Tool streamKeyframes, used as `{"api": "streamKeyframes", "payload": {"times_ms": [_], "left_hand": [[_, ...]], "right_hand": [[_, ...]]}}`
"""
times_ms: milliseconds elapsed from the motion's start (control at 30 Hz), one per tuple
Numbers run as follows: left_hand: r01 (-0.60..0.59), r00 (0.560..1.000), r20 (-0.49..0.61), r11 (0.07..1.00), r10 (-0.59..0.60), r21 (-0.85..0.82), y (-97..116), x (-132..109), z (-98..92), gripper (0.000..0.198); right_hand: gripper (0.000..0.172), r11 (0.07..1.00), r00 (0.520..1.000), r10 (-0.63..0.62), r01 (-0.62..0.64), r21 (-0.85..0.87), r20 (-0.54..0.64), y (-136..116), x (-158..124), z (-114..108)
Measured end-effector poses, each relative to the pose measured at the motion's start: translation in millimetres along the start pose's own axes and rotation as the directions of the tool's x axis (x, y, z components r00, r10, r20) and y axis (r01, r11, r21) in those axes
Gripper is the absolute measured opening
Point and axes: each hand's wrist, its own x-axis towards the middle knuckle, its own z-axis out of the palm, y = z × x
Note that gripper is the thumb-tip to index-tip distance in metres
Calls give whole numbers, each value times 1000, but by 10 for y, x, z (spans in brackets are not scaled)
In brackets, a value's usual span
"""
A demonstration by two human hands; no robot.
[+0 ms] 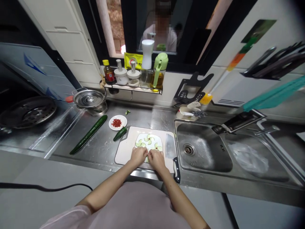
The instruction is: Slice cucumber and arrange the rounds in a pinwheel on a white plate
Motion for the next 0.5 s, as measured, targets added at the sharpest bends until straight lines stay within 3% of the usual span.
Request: {"api": "streamKeyframes", "payload": {"times_ms": [500], "left_hand": [[11, 1000, -12, 997, -12, -74, -56, -28, -42, 18]], "right_hand": [[21, 991, 996, 59, -51, 124, -61, 38, -11, -119]]}}
